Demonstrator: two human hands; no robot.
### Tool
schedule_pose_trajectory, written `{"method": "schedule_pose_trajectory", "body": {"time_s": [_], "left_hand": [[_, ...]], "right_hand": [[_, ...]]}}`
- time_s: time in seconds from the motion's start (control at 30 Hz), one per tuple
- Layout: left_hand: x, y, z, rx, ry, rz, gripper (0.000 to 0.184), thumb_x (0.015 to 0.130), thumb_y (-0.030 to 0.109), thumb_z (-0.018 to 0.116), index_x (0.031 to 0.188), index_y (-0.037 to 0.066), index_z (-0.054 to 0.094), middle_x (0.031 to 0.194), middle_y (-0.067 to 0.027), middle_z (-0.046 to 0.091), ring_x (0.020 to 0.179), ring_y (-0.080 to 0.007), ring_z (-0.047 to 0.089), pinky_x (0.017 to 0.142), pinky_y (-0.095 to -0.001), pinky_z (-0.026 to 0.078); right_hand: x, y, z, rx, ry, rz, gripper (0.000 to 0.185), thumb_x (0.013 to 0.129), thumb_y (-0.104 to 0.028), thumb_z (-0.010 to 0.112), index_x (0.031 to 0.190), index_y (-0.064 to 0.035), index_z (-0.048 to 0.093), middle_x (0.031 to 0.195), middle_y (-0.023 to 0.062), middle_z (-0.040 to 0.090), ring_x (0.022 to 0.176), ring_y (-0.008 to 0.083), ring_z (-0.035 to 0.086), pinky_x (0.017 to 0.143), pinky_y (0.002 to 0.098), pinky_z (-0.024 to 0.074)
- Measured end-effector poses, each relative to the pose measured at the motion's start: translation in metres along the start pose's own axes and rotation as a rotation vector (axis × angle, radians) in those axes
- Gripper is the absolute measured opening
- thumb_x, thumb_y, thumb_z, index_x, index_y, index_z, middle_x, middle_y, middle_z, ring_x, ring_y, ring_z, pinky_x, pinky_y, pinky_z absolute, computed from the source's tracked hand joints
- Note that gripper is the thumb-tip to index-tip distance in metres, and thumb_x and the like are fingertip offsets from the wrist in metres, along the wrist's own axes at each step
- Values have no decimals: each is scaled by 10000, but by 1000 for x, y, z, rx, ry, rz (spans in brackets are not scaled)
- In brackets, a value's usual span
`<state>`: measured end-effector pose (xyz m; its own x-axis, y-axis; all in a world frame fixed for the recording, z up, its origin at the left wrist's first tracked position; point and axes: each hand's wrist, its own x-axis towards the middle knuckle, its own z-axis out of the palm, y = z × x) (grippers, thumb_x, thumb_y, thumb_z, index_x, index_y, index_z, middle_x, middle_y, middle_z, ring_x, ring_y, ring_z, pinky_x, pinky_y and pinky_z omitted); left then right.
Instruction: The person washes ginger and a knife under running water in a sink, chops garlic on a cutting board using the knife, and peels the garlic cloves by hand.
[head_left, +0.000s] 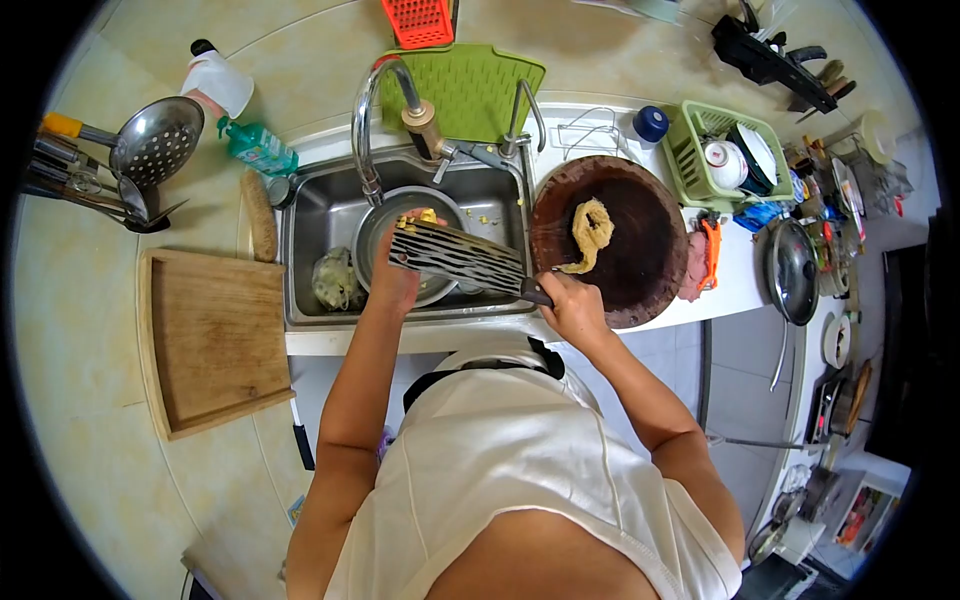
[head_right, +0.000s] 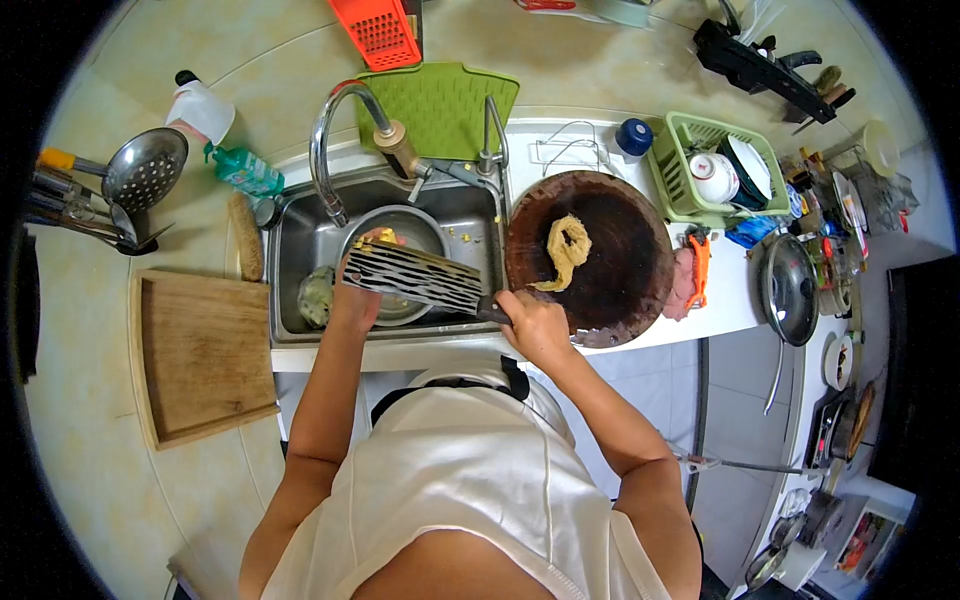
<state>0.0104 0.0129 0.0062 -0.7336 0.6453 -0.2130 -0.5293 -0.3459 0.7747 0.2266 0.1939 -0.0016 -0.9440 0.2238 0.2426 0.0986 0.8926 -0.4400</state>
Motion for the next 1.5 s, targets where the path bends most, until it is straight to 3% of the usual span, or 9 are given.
{"method": "schedule_pose_trajectory", "body": {"time_s": [0.17, 0.27, 0.7, 0.9, 1.03, 1.07, 1.17, 1.4, 1.5], "left_hand": [[-2, -2, -4, 105, 108, 86, 227, 953, 123, 500, 1150, 31, 567, 1070, -97, 649, 953, -173, 615, 898, -305, 474], [-7, 11, -3, 254, -27, 90, 251, 929, 69, 499, 1166, 6, 554, 1078, -95, 636, 936, -170, 607, 903, -306, 473], [-5, 4, 2, 193, 103, 156, 253, 964, 162, 523, 1166, 31, 599, 1104, -38, 625, 1031, -132, 572, 934, -278, 437], [-7, 1, 0, 243, 116, 155, 239, 956, 167, 530, 1148, 53, 613, 1100, -31, 622, 1000, -131, 563, 912, -289, 433], [-12, 1, 10, 404, 338, 182, 261, 951, 117, 527, 1190, 23, 577, 1092, -49, 618, 959, -135, 577, 882, -280, 453], [-8, 12, 7, 397, 3, 238, 244, 944, 85, 523, 1167, 6, 582, 1042, -48, 619, 930, -119, 581, 857, -260, 449], [-11, 24, 11, 372, 26, 217, 254, 950, 78, 495, 1177, -9, 567, 1025, -47, 613, 890, -117, 582, 840, -263, 451], [-6, 20, 18, -69, 174, 116, 233, 983, 185, 478, 1130, 40, 586, 1063, -46, 623, 934, -148, 595, 850, -307, 480], [-4, 15, 9, -81, 72, 39, 203, 963, 214, 523, 1090, 80, 607, 1047, -31, 635, 944, -148, 601, 853, -307, 483]], "right_hand": [[2, 9, 5, -95, 35, -12, 327, 707, -96, 694, 997, -89, 543, 763, 133, 607, 654, 336, 624, 551, 432, 498], [3, 31, 11, -53, -34, 323, 294, 730, -101, 680, 986, -71, 540, 745, 164, 624, 644, 359, 623, 555, 453, 496], [7, -10, -4, 40, 41, -46, 372, 654, -66, 714, 984, -87, 542, 776, 109, 596, 683, 309, 624, 565, 406, 492], [10, -16, -3, -44, 34, -24, 402, 641, -70, 732, 991, -99, 536, 761, 98, 576, 681, 299, 627, 562, 407, 492], [12, -9, 0, -84, 61, 9, 370, 665, -71, 722, 980, -95, 529, 770, 108, 586, 680, 311, 628, 558, 418, 493], [12, -1, 4, -7, 87, 41, 329, 694, -74, 703, 974, -84, 530, 785, 125, 602, 691, 332, 628, 561, 432, 493], [11, 16, 3, -25, -15, 327, 311, 703, -72, 696, 967, -77, 532, 797, 139, 612, 706, 349, 627, 575, 440, 493], [18, -9, -11, 14, 99, -30, 312, 684, -74, 702, 964, -84, 564, 774, 121, 598, 660, 329, 617, 564, 418, 486], [22, -15, -8, 1, 95, -72, 331, 673, -75, 706, 974, -91, 569, 760, 111, 590, 650, 317, 620, 561, 410, 487]]}}
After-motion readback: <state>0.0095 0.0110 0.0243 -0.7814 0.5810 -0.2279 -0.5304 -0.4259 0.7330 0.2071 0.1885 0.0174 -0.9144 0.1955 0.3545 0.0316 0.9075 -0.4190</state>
